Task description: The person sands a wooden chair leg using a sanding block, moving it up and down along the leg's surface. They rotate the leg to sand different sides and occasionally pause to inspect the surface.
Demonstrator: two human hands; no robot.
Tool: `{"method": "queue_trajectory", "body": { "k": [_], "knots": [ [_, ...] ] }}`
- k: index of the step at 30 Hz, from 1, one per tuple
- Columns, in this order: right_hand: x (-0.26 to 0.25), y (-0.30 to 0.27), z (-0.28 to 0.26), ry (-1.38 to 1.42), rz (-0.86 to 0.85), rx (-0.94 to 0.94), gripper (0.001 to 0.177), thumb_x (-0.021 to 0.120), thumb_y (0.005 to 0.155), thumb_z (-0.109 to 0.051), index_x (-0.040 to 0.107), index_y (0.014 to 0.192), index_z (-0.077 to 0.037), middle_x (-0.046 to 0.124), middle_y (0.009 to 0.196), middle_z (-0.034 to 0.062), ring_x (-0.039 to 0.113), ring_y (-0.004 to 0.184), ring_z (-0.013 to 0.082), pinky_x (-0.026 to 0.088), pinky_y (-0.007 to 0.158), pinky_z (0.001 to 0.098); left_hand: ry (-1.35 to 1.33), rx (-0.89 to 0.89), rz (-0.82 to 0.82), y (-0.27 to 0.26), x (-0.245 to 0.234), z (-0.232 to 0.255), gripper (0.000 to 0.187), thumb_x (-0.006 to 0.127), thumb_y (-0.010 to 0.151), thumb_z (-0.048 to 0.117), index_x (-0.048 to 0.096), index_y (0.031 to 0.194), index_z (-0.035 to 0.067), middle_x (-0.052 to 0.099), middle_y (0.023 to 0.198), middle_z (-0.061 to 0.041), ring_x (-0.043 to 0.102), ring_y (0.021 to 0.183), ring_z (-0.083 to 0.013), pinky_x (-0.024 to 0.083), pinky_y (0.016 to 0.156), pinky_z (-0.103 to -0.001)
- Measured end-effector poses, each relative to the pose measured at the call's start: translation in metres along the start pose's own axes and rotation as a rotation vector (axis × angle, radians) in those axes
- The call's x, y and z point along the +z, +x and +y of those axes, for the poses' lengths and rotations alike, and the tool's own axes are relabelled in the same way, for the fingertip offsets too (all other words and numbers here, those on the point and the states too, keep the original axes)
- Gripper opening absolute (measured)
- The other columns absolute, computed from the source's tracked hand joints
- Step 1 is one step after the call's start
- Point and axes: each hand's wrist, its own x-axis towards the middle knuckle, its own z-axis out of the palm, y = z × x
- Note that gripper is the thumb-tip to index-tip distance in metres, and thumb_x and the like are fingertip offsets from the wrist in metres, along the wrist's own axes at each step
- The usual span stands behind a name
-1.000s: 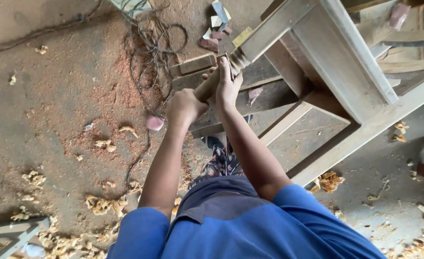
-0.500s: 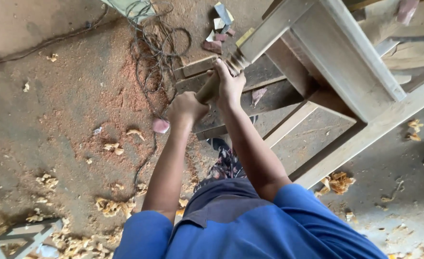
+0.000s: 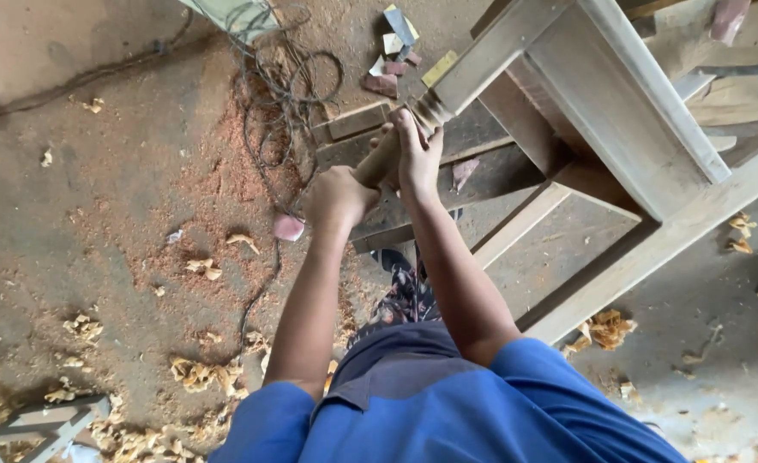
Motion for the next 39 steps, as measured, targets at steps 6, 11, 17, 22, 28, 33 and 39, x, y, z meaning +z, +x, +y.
{"method": "queue_trajectory", "body": {
  "k": [6,11,17,22,28,33,39],
  "knots": [
    [-0.027,-0.003,-0.011,0.109,-0.274,0.105,0.122,0.082,0.093,-0.03,-0.016,0.156,0.006,0.045,0.153,0.0273,0.051,0.138,0.042,0.03,0.095,0.0841,-0.056,0.676,0.664,0.01,0.045,-0.013,0.09,0.079,0.062,0.022,0.049,0.146,0.015,0.06,0.129,-0.014,0.06,0.121,-0.0348,0.044,0.104,-0.051],
    [-0.071,0.032,0.009,-0.174,-0.449,0.026,0.073,0.059,0.108,-0.027,0.016,0.157,0.007,0.048,0.15,0.0207,0.04,0.142,0.03,0.032,0.118,0.0577,-0.013,0.911,0.509,-0.01,0.044,0.048,0.08,0.051,0.086,0.013,0.028,0.16,-0.002,0.033,0.16,-0.035,0.039,0.147,-0.0514,0.038,0.12,-0.056],
    [-0.12,0.025,-0.087,-0.478,-0.517,-0.355,0.071,0.067,0.102,-0.005,0.025,0.159,0.002,0.039,0.151,0.0261,0.05,0.128,0.0377,0.047,0.104,0.0527,0.028,0.657,0.575,0.013,0.085,0.072,0.105,0.045,0.078,0.059,0.028,0.155,-0.011,0.042,0.15,-0.037,0.043,0.142,-0.0514,0.036,0.119,-0.057],
    [-0.125,0.038,-0.217,-1.013,-0.073,-1.212,0.041,0.04,0.081,0.029,0.057,0.111,0.007,0.064,0.108,0.0214,0.064,0.103,0.033,0.061,0.101,0.0415,0.231,0.439,0.598,0.047,0.072,0.087,0.091,0.07,0.087,0.07,0.045,0.138,-0.002,0.064,0.128,-0.02,0.067,0.11,-0.028,0.058,0.092,-0.034],
    [-0.144,0.131,-0.222,-1.683,-0.069,-0.602,0.049,0.067,0.102,-0.057,0.063,0.133,-0.02,0.074,0.11,0.017,0.066,0.098,0.0471,0.046,0.078,0.0595,-0.363,0.157,-0.387,-0.005,-0.053,0.114,0.016,0.078,0.086,0.009,0.071,0.073,0.003,0.074,0.073,-0.003,0.06,0.062,-0.0099,0.051,0.07,-0.026],
    [-0.163,0.144,-0.198,-1.815,0.177,-1.107,0.046,0.075,0.102,-0.066,0.061,0.105,-0.022,0.066,0.089,0.0036,0.068,0.073,0.0298,0.05,0.056,0.045,0.05,0.472,0.662,0.021,0.076,0.073,0.059,0.089,0.076,0.011,0.055,0.123,0.0,0.072,0.109,-0.017,0.07,0.098,-0.0301,0.058,0.084,-0.04],
    [-0.162,0.149,-0.194,-1.782,0.23,-1.183,0.044,0.07,0.101,-0.061,0.07,0.11,-0.018,0.072,0.096,0.0031,0.069,0.08,0.0266,0.051,0.061,0.0413,0.129,0.516,0.417,-0.006,0.083,0.056,0.095,0.027,0.105,0.068,0.003,0.162,-0.005,0.003,0.171,-0.027,0.005,0.159,-0.0414,0.008,0.134,-0.05]
  ]
}}
